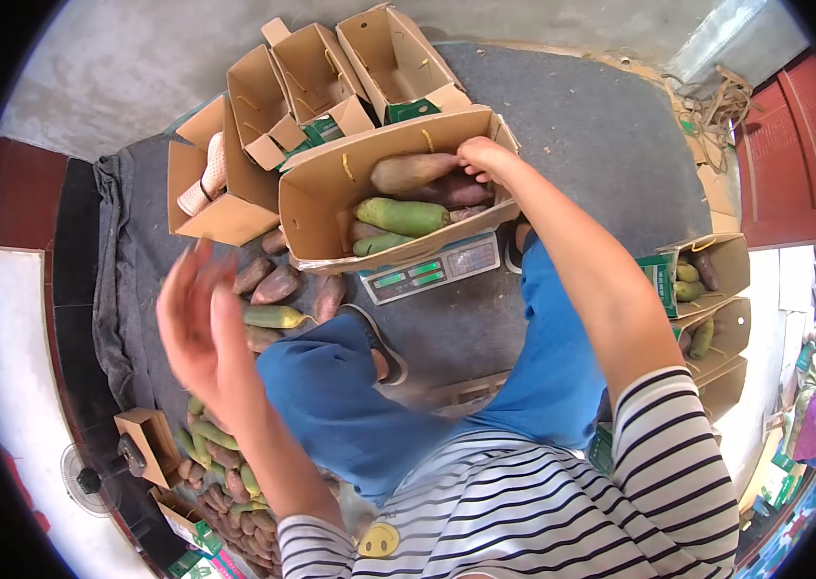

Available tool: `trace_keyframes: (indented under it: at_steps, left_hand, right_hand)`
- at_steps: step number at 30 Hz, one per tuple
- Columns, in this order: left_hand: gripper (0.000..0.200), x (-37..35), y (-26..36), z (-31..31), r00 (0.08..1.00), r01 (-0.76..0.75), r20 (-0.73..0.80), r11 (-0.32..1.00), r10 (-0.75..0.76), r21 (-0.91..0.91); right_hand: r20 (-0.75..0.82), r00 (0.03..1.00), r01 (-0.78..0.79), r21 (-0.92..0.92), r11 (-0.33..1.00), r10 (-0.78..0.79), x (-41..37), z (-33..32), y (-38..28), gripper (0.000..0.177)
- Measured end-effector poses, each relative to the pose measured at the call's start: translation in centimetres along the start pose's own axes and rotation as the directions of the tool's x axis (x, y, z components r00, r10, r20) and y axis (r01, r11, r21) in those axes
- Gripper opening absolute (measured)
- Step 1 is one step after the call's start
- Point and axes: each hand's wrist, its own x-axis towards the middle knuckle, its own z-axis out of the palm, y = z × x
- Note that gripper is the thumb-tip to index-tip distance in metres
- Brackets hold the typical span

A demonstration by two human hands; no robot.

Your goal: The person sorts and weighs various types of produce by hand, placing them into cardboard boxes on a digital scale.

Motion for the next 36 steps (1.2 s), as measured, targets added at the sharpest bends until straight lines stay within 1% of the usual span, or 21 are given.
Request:
trace_keyframes:
  at_steps: [1,3,4,5,6,7,9,10,11,13,14,15,17,20,23,24,27,30,32,33,36]
  left_hand:
    - [0.035,1.1,-0.1,1.3,0.999,0.000,0.038,1.000,0.001,-0.018]
    - [0.037,2.8,-1.7,3.0,0.990,-0.021,0.142,0.999,0.014,0.048]
    - [0.038,3.6,-3.3,3.4,0.984,-0.056,0.177,0.983,0.025,0.172]
    - [0.040,4.0,-5.2,3.5,0.976,-0.093,0.217,0.951,0.028,0.296]
    - [0.045,4.2,-6.9,3.4,0.971,-0.072,0.238,0.933,-0.015,0.352]
    - [0.046,4.6,-8.3,2.8,0.949,-0.153,0.315,0.868,-0.003,0.472]
    - [0.048,4.8,-10.8,0.8,0.878,-0.326,0.478,0.687,-0.035,0.649]
    - [0.051,5.3,-11.4,0.4,0.880,-0.205,0.446,0.716,-0.164,0.668]
    - [0.052,5.8,-13.1,-0.3,0.890,-0.224,0.433,0.689,-0.144,0.690]
    - [0.052,6.2,-14.2,-0.8,0.896,-0.254,0.419,0.602,-0.149,0.757]
    - [0.052,6.1,-14.5,-0.8,0.887,-0.260,0.430,0.588,-0.167,0.765]
    - [0.052,5.9,-14.7,-0.5,0.880,-0.266,0.439,0.577,-0.181,0.772]
    - [0.052,5.8,-14.6,0.2,0.872,-0.264,0.442,0.558,-0.210,0.787]
    - [0.050,5.9,-14.9,1.1,0.873,-0.232,0.423,0.554,-0.245,0.800]
    - [0.050,5.7,-15.3,1.6,0.867,-0.222,0.416,0.537,-0.273,0.814]
    - [0.050,5.7,-15.5,1.6,0.868,-0.228,0.422,0.544,-0.262,0.807]
    - [0.050,5.6,-16.4,1.7,0.865,-0.241,0.441,0.570,-0.242,0.785]
    - [0.050,6.0,-16.8,1.8,0.856,-0.237,0.442,0.557,-0.268,0.796]
    - [0.049,5.9,-16.7,1.9,0.847,-0.236,0.437,0.522,-0.303,0.820]
    - [0.048,5.8,-16.8,1.9,0.844,-0.251,0.452,0.533,-0.289,0.808]
    - [0.046,5.6,-16.9,1.9,0.823,-0.304,0.510,0.566,-0.250,0.767]
  right_hand:
    - [0.013,0.997,0.076,0.017,0.997,-0.076,-2.2,0.2,-0.8,0.043]
    - [0.044,0.973,0.226,0.044,0.973,-0.227,-6.0,0.8,-2.2,0.045]
    - [-0.010,0.954,0.300,-0.054,0.952,-0.301,-5.8,0.9,-2.2,0.049]
    - [-0.079,0.900,0.407,-0.201,0.891,-0.429,-5.6,1.0,-2.0,0.049]
    - [-0.126,0.822,0.487,-0.350,0.800,-0.556,-5.6,0.7,-1.8,0.049]
    - [-0.152,0.725,0.532,-0.496,0.687,-0.672,-5.5,0.4,-1.4,0.049]
    - [-0.109,0.703,0.555,-0.535,0.637,-0.703,-7.5,-0.8,-2.0,0.046]
    - [-0.086,0.708,0.531,-0.589,0.609,-0.701,-8.9,-1.3,-2.4,0.044]
    - [-0.059,0.712,0.511,-0.640,0.573,-0.700,-10.0,-1.5,-2.8,0.042]
    - [-0.012,0.699,0.465,-0.752,0.467,-0.715,-10.7,-1.4,-2.5,0.040]
    - [0.022,0.757,0.409,-0.796,0.446,-0.653,-12.5,-1.1,-3.2,0.037]
    - [0.057,0.743,0.430,-0.804,0.410,-0.667,-13.0,-0.7,-3.1,0.036]
    - [0.126,0.708,0.472,-0.817,0.332,-0.695,-13.9,-0.3,-3.0,0.035]
    - [0.154,0.624,0.581,-0.748,0.322,-0.767,-15.7,-0.1,-3.9,0.033]
    - [0.099,0.530,0.666,-0.663,0.342,-0.842,-17.9,-0.6,-4.9,0.034]
    - [0.107,0.472,0.693,-0.659,0.293,-0.875,-18.8,-0.8,-5.3,0.033]
    - [0.097,0.471,0.642,-0.719,0.266,-0.877,-21.6,-1.2,-5.5,0.033]
    - [0.183,0.476,0.609,-0.774,0.172,-0.860,-22.7,-1.6,-3.9,0.032]
    - [0.194,0.608,0.551,-0.802,0.233,-0.770,-23.9,-1.8,-2.9,0.031]
    - [0.196,0.669,0.518,-0.815,0.261,-0.717,-24.3,-2.0,-2.4,0.031]
    - [0.182,0.738,0.467,-0.833,0.297,-0.650,-25.0,-2.8,-1.8,0.031]
